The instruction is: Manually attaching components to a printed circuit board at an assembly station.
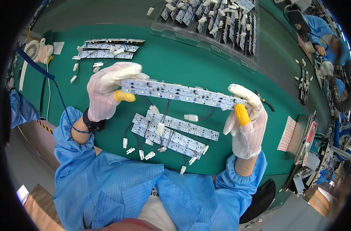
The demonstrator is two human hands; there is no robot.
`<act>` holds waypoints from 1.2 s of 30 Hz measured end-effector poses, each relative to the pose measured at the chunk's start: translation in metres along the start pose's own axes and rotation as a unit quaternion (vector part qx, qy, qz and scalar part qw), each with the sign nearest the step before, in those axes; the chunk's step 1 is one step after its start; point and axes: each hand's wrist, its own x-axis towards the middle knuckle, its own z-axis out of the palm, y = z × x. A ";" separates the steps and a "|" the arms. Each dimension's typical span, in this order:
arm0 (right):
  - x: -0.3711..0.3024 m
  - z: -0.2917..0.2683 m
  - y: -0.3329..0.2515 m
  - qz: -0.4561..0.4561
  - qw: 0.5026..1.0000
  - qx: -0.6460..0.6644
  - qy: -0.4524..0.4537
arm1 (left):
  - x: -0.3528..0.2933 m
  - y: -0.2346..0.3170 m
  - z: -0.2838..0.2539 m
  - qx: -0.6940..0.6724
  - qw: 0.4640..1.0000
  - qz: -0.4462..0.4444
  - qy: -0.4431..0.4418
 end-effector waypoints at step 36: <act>0.003 -0.003 0.001 0.011 1.000 -0.011 -0.019 | -0.002 0.000 0.012 -0.184 0.979 -0.081 0.040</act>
